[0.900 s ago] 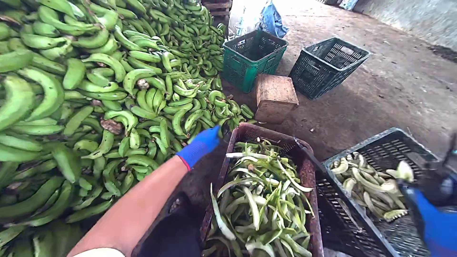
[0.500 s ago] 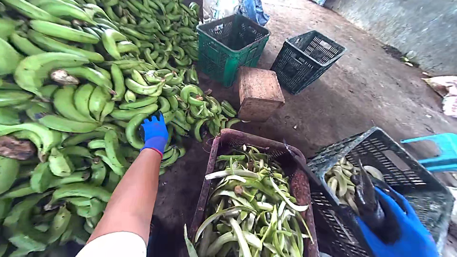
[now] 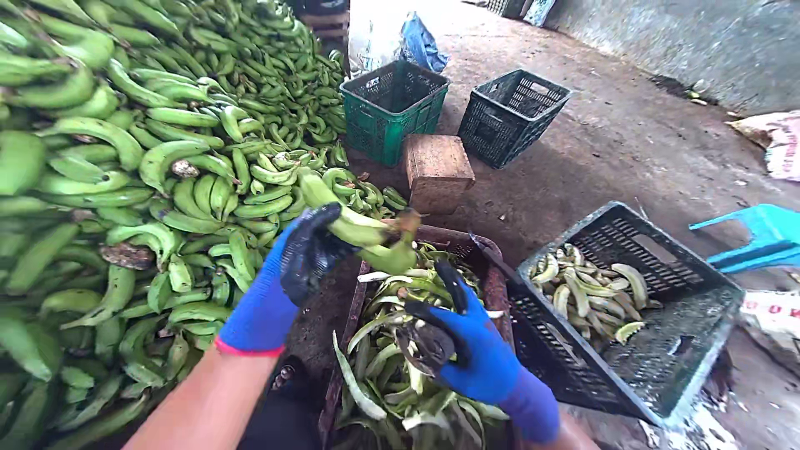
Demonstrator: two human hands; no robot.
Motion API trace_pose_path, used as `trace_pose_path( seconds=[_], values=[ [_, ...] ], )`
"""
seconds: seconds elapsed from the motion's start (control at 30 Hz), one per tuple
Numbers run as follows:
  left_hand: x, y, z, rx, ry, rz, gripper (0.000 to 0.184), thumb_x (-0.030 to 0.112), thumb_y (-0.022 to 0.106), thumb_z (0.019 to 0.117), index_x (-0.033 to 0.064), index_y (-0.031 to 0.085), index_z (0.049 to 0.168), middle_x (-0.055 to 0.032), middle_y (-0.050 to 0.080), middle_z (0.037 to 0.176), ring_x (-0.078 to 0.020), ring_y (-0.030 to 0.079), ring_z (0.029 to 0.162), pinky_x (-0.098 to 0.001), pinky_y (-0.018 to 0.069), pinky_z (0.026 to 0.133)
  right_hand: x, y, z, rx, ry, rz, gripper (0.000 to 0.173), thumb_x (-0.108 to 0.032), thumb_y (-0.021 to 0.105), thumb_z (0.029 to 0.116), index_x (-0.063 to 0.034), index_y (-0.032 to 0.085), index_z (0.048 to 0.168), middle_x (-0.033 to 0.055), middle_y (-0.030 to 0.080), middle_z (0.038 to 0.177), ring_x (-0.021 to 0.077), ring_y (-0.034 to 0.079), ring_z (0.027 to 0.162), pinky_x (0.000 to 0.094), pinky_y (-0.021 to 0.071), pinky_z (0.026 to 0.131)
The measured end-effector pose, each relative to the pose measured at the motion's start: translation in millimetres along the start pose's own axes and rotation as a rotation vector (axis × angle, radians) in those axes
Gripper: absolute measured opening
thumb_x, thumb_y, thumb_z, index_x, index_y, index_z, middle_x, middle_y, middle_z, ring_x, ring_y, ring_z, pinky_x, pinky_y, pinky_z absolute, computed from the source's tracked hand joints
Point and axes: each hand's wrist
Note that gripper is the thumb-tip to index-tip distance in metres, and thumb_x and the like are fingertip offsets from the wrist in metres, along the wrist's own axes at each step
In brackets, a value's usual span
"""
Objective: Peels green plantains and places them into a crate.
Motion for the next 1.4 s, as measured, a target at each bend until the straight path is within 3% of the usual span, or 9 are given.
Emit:
trace_pose_path(
  seconds=[0.13,0.23,0.37,0.47,0.63,0.83,1.0,1.17,1.4],
  values=[
    [-15,59,-54,-0.157,-0.039,-0.105,0.032,0.029,0.038,0.1081,0.0137,0.066,0.109,-0.0047,0.072,0.091,-0.0128,0.071,0.074,-0.0286,0.0617,0.065,-27,-14,-11,0.175,-0.114,0.266,0.048,-0.037,0.077,0.0833,-0.018,0.07,0.126,0.0144,0.06,0.134,0.0126,0.056,0.127,0.031,0.0483,0.107],
    [-27,39,-57,0.12,0.121,0.166,0.026,0.033,0.049,0.1061,0.0208,0.056,0.129,0.0011,0.069,0.105,-0.0094,0.069,0.083,-0.0272,0.0597,0.067,-36,-31,-32,-0.088,0.079,0.54,0.051,-0.022,0.077,0.0844,0.0027,0.064,0.127,0.006,0.068,0.123,0.001,0.061,0.114,0.0216,0.0518,0.101],
    [-32,-26,-31,0.56,0.226,0.265,0.044,0.039,0.058,0.1019,0.0152,0.049,0.138,-0.004,0.064,0.112,-0.0139,0.065,0.088,-0.0343,0.0572,0.073,-32,-39,-53,-0.5,0.178,0.429,0.046,-0.02,0.08,0.0807,-0.0005,0.069,0.122,0.0185,0.068,0.121,0.0222,0.065,0.11,0.0403,0.0526,0.098],
    [-18,-31,-34,0.654,0.26,0.197,0.053,0.039,0.056,0.1029,0.0184,0.038,0.148,-0.006,0.06,0.119,-0.0176,0.065,0.093,-0.0383,0.0578,0.075,-30,-40,-51,-0.647,0.318,0.257,0.053,-0.019,0.078,0.0868,-0.0067,0.064,0.137,0.0251,0.048,0.15,0.0352,0.055,0.131,0.0503,0.0464,0.108],
    [-68,39,-61,0.314,0.327,0.271,0.054,0.009,0.06,0.0993,0.0068,0.035,0.147,-0.0087,0.063,0.12,-0.0171,0.069,0.096,-0.0362,0.062,0.08,-16,-29,-28,-0.223,0.549,0.042,0.056,-0.028,0.062,0.0975,-0.0058,0.051,0.148,0.018,0.067,0.129,0.0277,0.065,0.119,0.0477,0.0495,0.104],
    [-85,64,-70,0.282,0.463,0.705,0.07,0.018,0.075,0.0861,-0.0087,0.041,0.141,-0.0133,0.065,0.12,-0.0067,0.063,0.111,-0.0255,0.0506,0.098,-16,-26,-29,0.272,0.355,0.07,0.046,-0.022,0.063,0.0936,0.0052,0.062,0.131,0.0117,0.073,0.101,0.0087,0.07,0.087,0.0278,0.0591,0.08],
    [-81,56,-68,0.017,0.367,0.347,0.055,0.01,0.07,0.0882,0.0053,0.044,0.137,-0.0006,0.067,0.118,-0.0081,0.067,0.106,-0.0258,0.0577,0.09,5,-26,-15,-0.558,0.908,-0.097,0.051,-0.043,0.044,0.1087,-0.0115,0.048,0.149,0.0229,0.066,0.123,0.0382,0.065,0.114,0.0585,0.048,0.1],
    [-71,43,-60,0.043,0.112,0.228,0.054,0.03,0.047,0.1017,0.0191,0.032,0.153,0.0008,0.063,0.11,-0.0065,0.065,0.09,-0.0244,0.057,0.076,13,-27,-36,-0.163,0.392,0.076,0.052,-0.032,0.053,0.0993,-0.0101,0.056,0.146,0.0133,0.064,0.134,0.0186,0.063,0.119,0.0378,0.0511,0.104],
    [-73,62,-79,-0.011,0.048,0.362,0.043,0.026,0.026,0.1103,0.016,0.045,0.147,0.0037,0.065,0.108,0.0003,0.063,0.088,-0.018,0.0542,0.077,17,-25,-20,-0.031,0.092,-0.26,0.048,-0.026,0.072,0.0868,-0.0138,0.069,0.133,0.0222,0.068,0.117,0.0395,0.068,0.103,0.0587,0.0561,0.086]
  ],
)
Point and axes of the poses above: each hand's wrist, its own z-axis towards the middle knuckle, its own y-axis out of the palm, x = y × z
